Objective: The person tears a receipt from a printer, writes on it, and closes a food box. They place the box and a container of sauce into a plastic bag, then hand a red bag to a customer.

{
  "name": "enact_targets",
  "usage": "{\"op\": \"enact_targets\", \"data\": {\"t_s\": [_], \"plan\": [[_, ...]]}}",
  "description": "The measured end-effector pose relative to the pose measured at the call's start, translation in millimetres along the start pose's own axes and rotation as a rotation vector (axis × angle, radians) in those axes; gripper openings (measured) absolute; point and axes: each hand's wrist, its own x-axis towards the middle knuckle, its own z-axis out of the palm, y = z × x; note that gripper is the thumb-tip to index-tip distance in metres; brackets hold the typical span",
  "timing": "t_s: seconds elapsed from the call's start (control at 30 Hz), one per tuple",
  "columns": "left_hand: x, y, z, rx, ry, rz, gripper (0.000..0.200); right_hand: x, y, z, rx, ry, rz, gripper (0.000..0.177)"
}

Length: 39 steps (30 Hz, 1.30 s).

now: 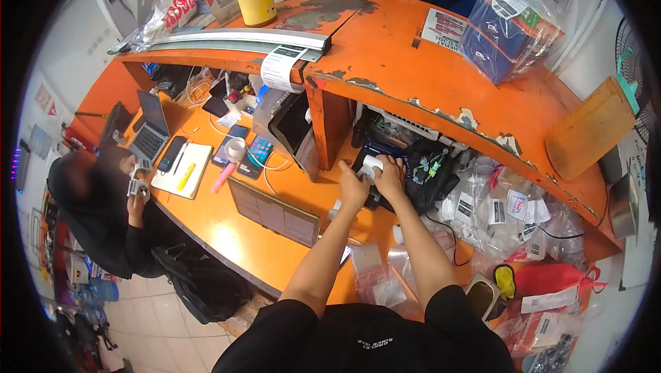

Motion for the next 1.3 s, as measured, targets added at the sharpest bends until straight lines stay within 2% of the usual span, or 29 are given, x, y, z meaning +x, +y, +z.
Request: {"op": "enact_targets", "data": {"t_s": [0.07,0.17,0.23,0.5,0.57,0.6,0.63,0.7,0.77,0.83,1.0,1.3], "plan": [[-4.2,0.7,0.2,-0.041,0.004,-0.004,0.049,0.6,1.9,-0.2,0.039,0.04,-0.007,0.03],[-8.3,-0.7,-0.1,-0.078,0.009,-0.038,0.046,-2.3,2.6,-2.6,0.052,-0.01,-0.014,0.028],[-9.1,-3.3,-0.6,-0.067,0.007,-0.072,0.045,-2.4,-1.4,-1.1,-0.054,-0.09,0.0,0.025],[-5.8,-6.1,-1.2,-0.101,0.012,-0.058,0.049,1.1,-11.4,4.5,-0.176,-0.041,0.073,0.023],[-6.3,-6.3,-2.7,-0.118,0.022,-0.054,0.049,3.7,-10.5,5.7,-0.073,0.044,0.092,0.025],[-7.5,-4.5,-4.5,-0.107,0.014,-0.048,0.049,5.3,-14.7,-8.0,0.072,0.019,0.105,0.026],[-8.7,-7.8,-2.8,-0.097,0.005,-0.047,0.049,7.1,-20.8,-20.3,0.07,0.017,0.102,0.026],[-10.7,-12.5,0.3,-0.11,0.024,-0.022,0.047,10.1,-26.2,-35.9,-0.092,0.44,-0.195,0.024],[-10.3,-11.8,1.1,-0.151,0.02,-0.044,0.046,10.7,-11.8,-30.9,-0.179,0.405,-0.229,0.028],[-8.0,-8.6,0.3,-0.17,0.025,-0.053,0.045,5.5,-5.9,-29.0,-0.13,0.199,-0.329,0.034],[-9.9,-16.3,5.0,-0.196,0.033,-0.063,0.045,-18.9,-4.0,-16.0,-0.137,0.016,-0.279,0.035],[-9.5,-11.6,5.0,-0.303,0.028,-0.096,0.041,-23.6,-10.0,-20.9,-0.165,-0.05,-0.26,0.042]]}}
